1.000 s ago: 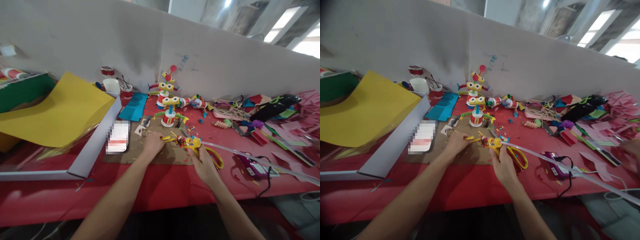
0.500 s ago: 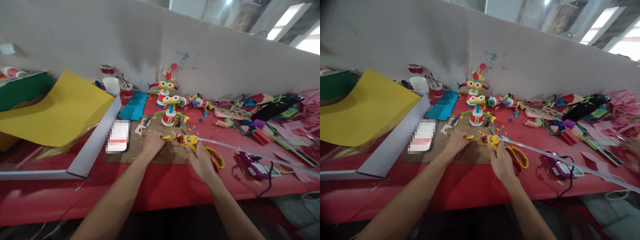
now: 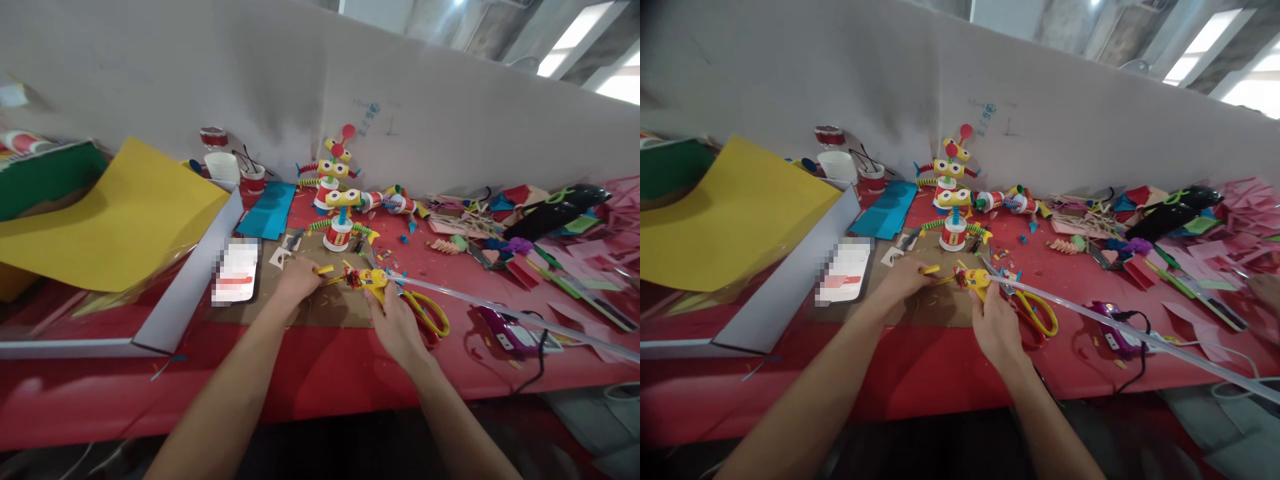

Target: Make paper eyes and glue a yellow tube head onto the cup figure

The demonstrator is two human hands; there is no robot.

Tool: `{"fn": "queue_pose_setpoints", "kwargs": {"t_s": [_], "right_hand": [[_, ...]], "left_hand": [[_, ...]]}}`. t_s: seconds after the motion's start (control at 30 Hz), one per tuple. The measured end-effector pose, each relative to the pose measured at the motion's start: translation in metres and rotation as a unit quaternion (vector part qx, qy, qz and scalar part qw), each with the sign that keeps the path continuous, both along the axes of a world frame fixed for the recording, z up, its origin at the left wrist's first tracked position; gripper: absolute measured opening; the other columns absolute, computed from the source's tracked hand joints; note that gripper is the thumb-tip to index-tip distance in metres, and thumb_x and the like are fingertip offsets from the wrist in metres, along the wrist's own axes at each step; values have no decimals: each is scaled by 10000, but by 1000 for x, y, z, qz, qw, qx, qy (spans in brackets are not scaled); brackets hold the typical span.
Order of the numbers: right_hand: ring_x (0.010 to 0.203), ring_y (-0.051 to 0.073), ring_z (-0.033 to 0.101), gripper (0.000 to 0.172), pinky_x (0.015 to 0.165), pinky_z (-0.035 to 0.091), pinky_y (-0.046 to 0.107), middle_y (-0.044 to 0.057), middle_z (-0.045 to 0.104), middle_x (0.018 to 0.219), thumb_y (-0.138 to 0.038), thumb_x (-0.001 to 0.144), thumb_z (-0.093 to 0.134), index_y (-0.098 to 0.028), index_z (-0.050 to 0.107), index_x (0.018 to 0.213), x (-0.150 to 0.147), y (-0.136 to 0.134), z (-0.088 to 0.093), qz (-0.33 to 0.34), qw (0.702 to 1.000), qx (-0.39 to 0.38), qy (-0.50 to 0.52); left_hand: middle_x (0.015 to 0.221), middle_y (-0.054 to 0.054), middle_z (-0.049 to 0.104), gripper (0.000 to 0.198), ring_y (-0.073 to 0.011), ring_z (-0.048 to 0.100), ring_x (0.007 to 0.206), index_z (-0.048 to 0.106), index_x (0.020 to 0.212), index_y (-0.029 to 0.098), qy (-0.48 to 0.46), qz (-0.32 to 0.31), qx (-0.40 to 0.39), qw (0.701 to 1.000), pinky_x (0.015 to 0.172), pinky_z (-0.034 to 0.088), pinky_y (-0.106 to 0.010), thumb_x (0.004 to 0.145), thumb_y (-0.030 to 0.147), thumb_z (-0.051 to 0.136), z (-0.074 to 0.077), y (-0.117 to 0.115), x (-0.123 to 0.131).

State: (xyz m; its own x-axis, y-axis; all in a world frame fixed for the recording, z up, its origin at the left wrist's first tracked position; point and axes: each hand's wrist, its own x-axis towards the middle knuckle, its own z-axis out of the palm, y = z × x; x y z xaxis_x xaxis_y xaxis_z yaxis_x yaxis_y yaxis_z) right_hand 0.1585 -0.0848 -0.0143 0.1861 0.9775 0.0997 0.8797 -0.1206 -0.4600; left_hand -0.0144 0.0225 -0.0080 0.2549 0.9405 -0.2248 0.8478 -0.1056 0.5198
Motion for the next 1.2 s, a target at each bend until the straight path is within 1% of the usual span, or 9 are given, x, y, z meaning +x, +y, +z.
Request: {"fn": "queue_pose_setpoints", "kwargs": {"t_s": [0.13,0.27,0.43,0.7,0.83,1.0,1.2], "right_hand": [[878,312,643,301,662,436,349,186,671,973,-378,914,319,-143,428,1066,-6,-1,2,4,1000,-1,2],[842,307,648,283,631,426,332,181,673,941,-378,917,317,-147,432,1033,-15,-4,5,18,1000,-15,2],[815,288,654,280,609,415,309,161,677,908,-397,916,322,-161,430,1020,-22,-6,4,27,999,-26,14],[867,294,642,290,643,425,322,163,666,954,-396,914,325,-159,424,1048,-28,-6,7,32,998,-23,57],[879,298,639,313,665,436,337,169,663,956,-397,907,329,-150,431,1070,-26,-5,5,25,997,-23,68],[925,307,623,314,691,438,347,166,653,1010,-389,903,332,-156,417,1096,-16,-5,3,13,998,-10,63],[820,294,633,265,654,418,338,140,667,908,-384,898,331,-171,430,1021,-9,-2,6,-2,999,-22,45]], "left_hand": [[828,-58,720,216,-170,616,743,739,857,212,-15,31,-35,999,614,416,-230,674,227,626,5,3,-7],[802,-53,719,207,-161,614,731,742,823,199,-17,34,-37,999,612,410,-219,663,172,615,7,2,-7],[766,-43,717,184,-155,607,702,741,794,208,-20,38,-32,999,580,397,-209,636,200,647,6,3,-9],[813,-62,717,173,-158,607,737,736,795,189,-14,25,-30,999,591,397,-219,648,198,646,9,3,-11],[824,-65,719,187,-160,610,730,732,812,197,-12,18,-34,999,594,395,-222,647,204,646,9,1,-11],[807,-82,718,226,-180,620,743,739,825,199,-2,6,-36,999,609,402,-234,634,165,623,5,2,-10],[820,-110,714,233,-215,629,762,746,831,202,26,-16,-27,999,635,421,-264,663,155,592,-2,7,-8]]}}
